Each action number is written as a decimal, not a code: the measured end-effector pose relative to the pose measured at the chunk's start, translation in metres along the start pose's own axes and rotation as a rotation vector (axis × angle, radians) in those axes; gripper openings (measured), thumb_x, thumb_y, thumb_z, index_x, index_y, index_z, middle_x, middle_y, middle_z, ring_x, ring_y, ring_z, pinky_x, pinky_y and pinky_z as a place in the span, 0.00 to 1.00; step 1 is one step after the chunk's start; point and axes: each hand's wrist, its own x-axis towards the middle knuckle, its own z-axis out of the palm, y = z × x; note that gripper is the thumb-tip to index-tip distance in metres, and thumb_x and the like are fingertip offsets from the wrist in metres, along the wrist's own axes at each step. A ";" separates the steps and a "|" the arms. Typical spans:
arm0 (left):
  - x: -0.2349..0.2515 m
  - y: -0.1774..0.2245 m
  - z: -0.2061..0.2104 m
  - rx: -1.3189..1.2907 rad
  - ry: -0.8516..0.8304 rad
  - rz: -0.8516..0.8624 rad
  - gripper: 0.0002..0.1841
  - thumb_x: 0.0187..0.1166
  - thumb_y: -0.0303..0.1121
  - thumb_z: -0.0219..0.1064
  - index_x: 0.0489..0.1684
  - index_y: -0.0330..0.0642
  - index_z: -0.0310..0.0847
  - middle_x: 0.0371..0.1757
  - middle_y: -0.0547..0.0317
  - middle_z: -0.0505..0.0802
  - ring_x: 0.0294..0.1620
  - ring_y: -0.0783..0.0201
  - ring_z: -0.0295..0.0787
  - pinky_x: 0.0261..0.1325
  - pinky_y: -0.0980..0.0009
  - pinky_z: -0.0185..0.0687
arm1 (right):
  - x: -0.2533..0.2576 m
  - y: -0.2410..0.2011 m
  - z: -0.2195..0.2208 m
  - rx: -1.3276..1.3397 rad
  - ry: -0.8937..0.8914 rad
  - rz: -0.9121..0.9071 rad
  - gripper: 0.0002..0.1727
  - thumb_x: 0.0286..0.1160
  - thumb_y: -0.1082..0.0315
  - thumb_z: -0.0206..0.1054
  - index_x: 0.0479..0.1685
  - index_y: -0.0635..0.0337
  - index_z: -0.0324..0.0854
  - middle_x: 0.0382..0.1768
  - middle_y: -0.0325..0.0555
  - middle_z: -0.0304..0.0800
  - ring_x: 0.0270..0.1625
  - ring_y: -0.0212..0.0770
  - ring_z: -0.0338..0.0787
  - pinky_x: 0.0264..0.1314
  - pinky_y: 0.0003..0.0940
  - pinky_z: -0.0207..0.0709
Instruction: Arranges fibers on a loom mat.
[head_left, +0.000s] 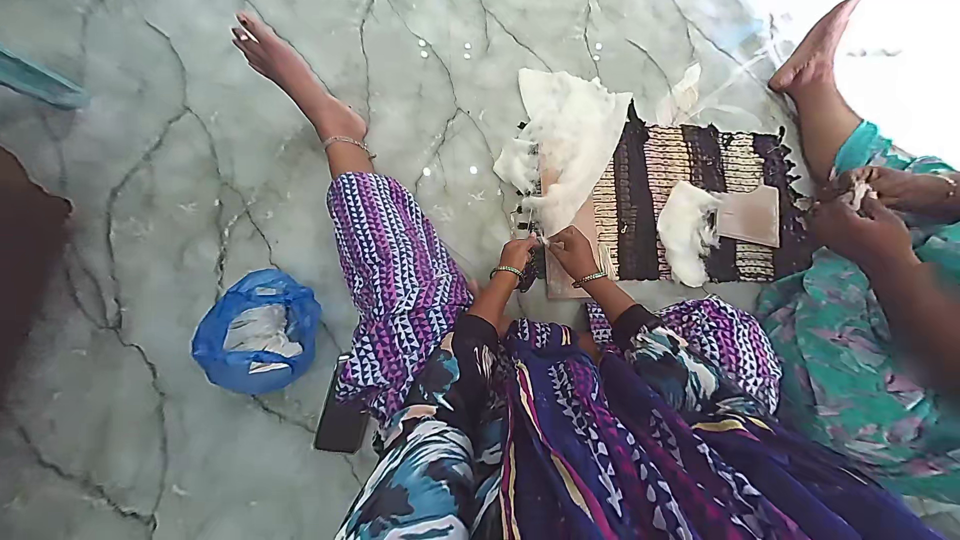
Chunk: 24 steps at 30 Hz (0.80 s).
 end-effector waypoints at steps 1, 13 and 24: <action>0.001 -0.001 0.001 -0.039 -0.034 -0.038 0.26 0.91 0.57 0.49 0.46 0.43 0.84 0.17 0.71 0.64 0.13 0.74 0.52 0.18 0.78 0.50 | -0.010 0.000 0.003 0.015 0.010 -0.006 0.09 0.76 0.73 0.71 0.46 0.72 0.90 0.48 0.66 0.85 0.49 0.57 0.85 0.58 0.53 0.78; 0.007 -0.016 -0.010 0.062 -0.228 0.154 0.26 0.87 0.60 0.54 0.62 0.52 0.86 0.24 0.69 0.75 0.14 0.75 0.52 0.18 0.77 0.50 | -0.045 -0.019 -0.031 0.580 -0.325 0.487 0.09 0.85 0.73 0.61 0.33 0.62 0.79 0.30 0.38 0.86 0.35 0.30 0.83 0.44 0.30 0.77; -0.014 -0.005 0.003 0.153 -0.319 0.260 0.05 0.79 0.27 0.70 0.43 0.35 0.84 0.28 0.64 0.83 0.19 0.78 0.65 0.24 0.79 0.63 | -0.051 -0.004 -0.047 0.658 -0.429 0.538 0.10 0.90 0.68 0.57 0.40 0.57 0.81 0.31 0.34 0.91 0.29 0.25 0.83 0.32 0.22 0.73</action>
